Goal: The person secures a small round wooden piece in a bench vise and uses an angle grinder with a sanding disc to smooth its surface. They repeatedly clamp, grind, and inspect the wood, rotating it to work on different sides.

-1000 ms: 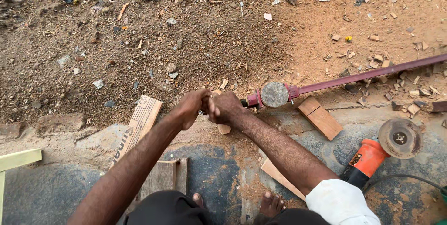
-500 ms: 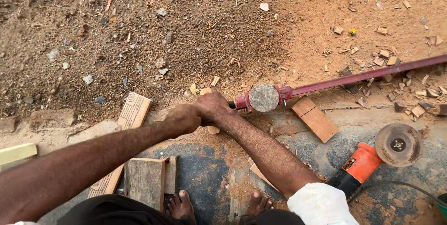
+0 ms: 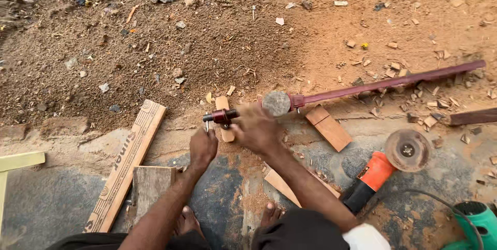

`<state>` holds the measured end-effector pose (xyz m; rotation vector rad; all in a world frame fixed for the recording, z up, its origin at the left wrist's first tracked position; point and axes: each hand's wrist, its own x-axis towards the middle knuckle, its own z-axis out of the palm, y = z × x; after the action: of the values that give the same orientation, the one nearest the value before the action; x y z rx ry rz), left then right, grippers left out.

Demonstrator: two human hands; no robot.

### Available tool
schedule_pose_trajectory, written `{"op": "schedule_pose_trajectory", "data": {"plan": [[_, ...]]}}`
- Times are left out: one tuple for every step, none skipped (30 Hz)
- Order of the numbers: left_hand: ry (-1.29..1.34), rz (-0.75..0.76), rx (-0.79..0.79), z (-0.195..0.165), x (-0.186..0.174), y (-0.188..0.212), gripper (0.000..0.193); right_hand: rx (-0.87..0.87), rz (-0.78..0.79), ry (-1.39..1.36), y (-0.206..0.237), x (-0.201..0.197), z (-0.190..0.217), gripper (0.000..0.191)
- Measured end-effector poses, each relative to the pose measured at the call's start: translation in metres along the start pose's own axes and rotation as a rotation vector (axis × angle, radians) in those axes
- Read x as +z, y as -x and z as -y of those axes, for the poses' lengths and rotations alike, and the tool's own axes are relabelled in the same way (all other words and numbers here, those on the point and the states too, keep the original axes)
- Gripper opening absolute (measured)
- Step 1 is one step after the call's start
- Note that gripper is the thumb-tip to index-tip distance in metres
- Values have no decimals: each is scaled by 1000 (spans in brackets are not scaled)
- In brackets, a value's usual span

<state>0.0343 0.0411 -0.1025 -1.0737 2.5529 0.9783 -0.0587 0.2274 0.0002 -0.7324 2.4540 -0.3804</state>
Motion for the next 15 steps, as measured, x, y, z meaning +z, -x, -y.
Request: {"op": "schedule_pose_trajectory", "data": {"plan": [[-42, 13, 27, -6, -5, -4, 36, -98, -644, -96, 40, 3, -29, 47], [-83, 10, 56, -14, -14, -9, 37, 71, -794, -232, 80, 8, -62, 47], [-149, -302, 237, -24, -20, -8, 34, 414, -904, -69, 116, 15, -96, 48], [-227, -612, 409, -35, -25, -4, 31, 721, -941, -179, 148, 25, -133, 63], [-309, -913, 581, -47, -27, 5, 29, 948, -862, 219, 173, 36, -169, 98], [-162, -900, 615, -63, -23, 17, 20, 1258, -641, -143, 187, 45, -204, 105], [-20, -881, 650, -78, -17, 31, 11, 1222, -679, -202, 191, 59, -230, 113], [214, -549, 458, -93, -5, 48, 13, 1186, -721, -256, 190, 71, -251, 122], [441, -211, 266, -109, 10, 63, 18, 1141, -769, -306, 185, 78, -269, 131], [553, 8, 253, -121, 26, 79, 15, 1178, -778, -294, 179, 82, -280, 126], [504, 79, 419, -129, 44, 93, 16, 1219, -790, -280, 177, 80, -281, 121], [462, 282, 411, -137, 63, 107, 20, 1260, -813, -269, 177, 77, -278, 116], [484, 416, 510, -141, 82, 122, 26, 1105, -884, -606, 180, 77, -276, 108], [431, 571, 527, -145, 101, 138, 41, 913, -936, -934, 189, 73, -268, 101], [344, 672, 580, -146, 118, 151, 64, 690, -964, -1245, 202, 65, -257, 94]]}}
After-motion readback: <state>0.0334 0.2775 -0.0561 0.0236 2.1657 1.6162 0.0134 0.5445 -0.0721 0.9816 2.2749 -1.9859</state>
